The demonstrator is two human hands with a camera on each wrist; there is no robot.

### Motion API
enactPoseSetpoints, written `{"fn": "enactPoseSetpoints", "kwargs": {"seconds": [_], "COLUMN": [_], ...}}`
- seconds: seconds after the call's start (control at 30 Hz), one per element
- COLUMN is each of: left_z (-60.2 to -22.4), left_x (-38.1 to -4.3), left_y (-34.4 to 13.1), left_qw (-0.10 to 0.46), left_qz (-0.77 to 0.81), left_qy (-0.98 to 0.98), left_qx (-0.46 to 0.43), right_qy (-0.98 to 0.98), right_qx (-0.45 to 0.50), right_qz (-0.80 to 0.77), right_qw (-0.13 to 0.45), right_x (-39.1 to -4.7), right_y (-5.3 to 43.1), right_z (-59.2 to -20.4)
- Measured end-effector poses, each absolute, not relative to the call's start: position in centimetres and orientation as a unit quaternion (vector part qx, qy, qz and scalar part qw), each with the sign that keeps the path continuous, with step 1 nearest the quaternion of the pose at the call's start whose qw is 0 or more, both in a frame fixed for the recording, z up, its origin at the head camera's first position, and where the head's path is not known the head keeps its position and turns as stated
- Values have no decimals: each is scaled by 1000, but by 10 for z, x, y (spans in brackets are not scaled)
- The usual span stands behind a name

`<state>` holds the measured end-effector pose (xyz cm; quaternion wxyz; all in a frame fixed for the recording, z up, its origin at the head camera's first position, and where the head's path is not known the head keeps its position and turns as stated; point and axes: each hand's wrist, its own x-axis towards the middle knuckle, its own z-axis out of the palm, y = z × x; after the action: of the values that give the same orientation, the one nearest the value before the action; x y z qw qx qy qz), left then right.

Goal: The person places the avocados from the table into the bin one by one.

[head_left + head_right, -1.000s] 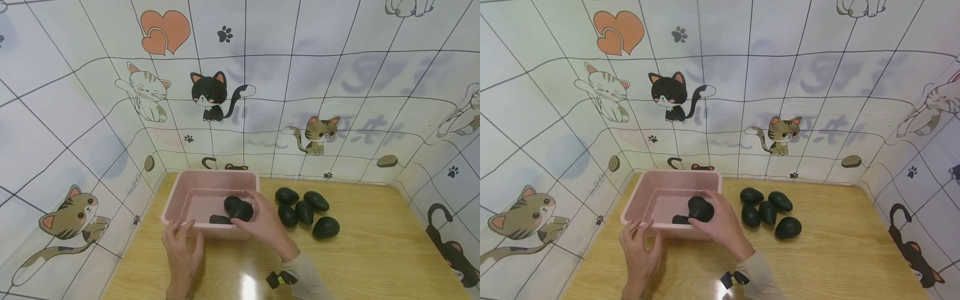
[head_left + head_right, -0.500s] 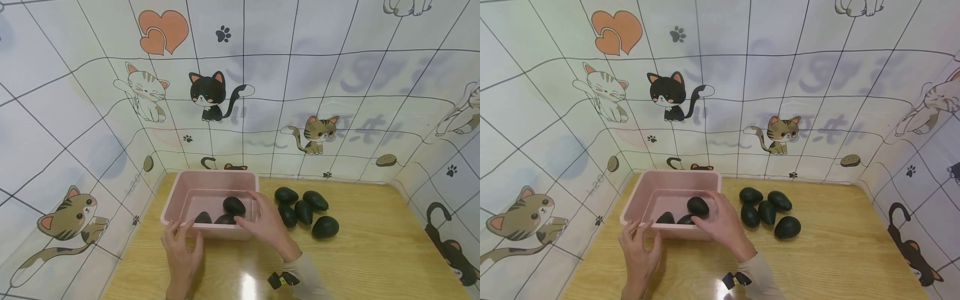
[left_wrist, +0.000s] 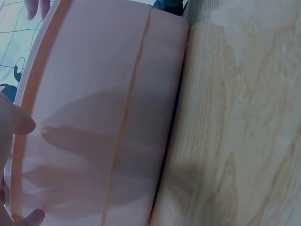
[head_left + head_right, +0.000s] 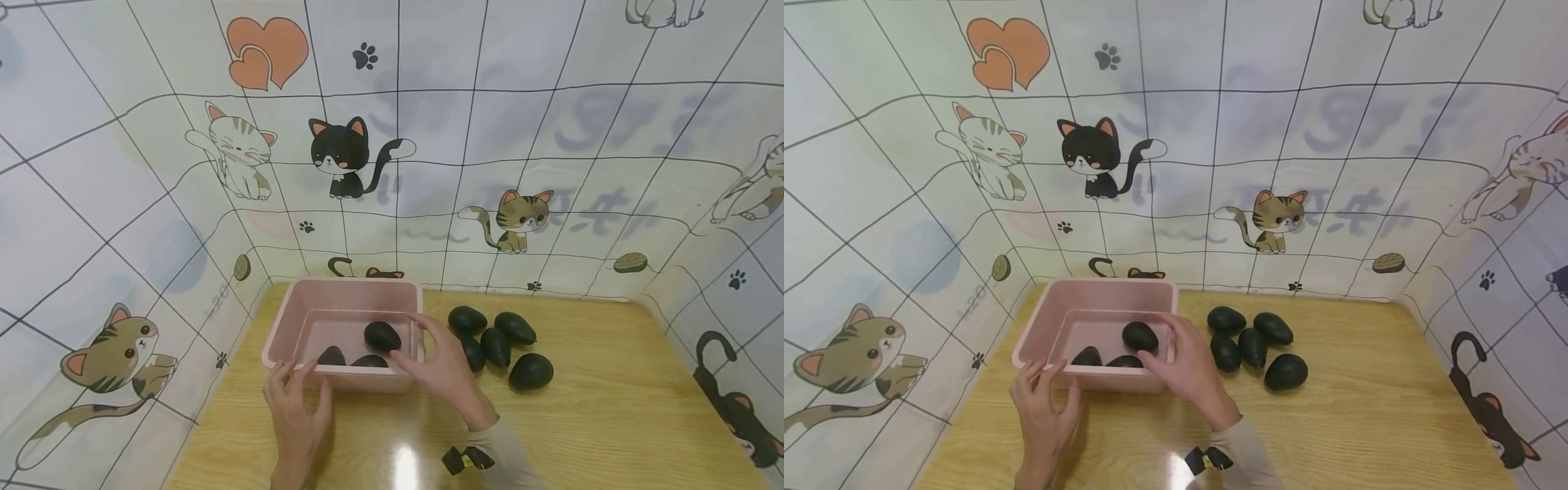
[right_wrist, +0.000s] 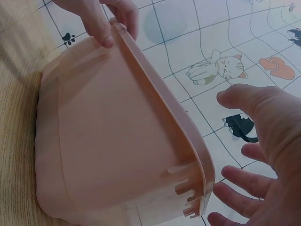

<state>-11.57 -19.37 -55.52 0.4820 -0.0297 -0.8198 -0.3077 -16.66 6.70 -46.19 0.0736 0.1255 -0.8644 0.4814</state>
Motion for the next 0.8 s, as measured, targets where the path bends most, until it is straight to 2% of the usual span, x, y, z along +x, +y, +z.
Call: {"fn": "enactPoseSetpoints", "kwargs": {"seconds": [0.8], "left_z": [-558], "left_x": [-117], "left_y": [-194], "left_qw": [480], "left_qz": [-314], "left_qy": [-819], "left_qx": [-25], "right_qy": [-846], "right_qx": [101], "right_qz": [510], "right_qw": [118], "right_x": [-167], "right_y": [98], "right_z": [-486]}}
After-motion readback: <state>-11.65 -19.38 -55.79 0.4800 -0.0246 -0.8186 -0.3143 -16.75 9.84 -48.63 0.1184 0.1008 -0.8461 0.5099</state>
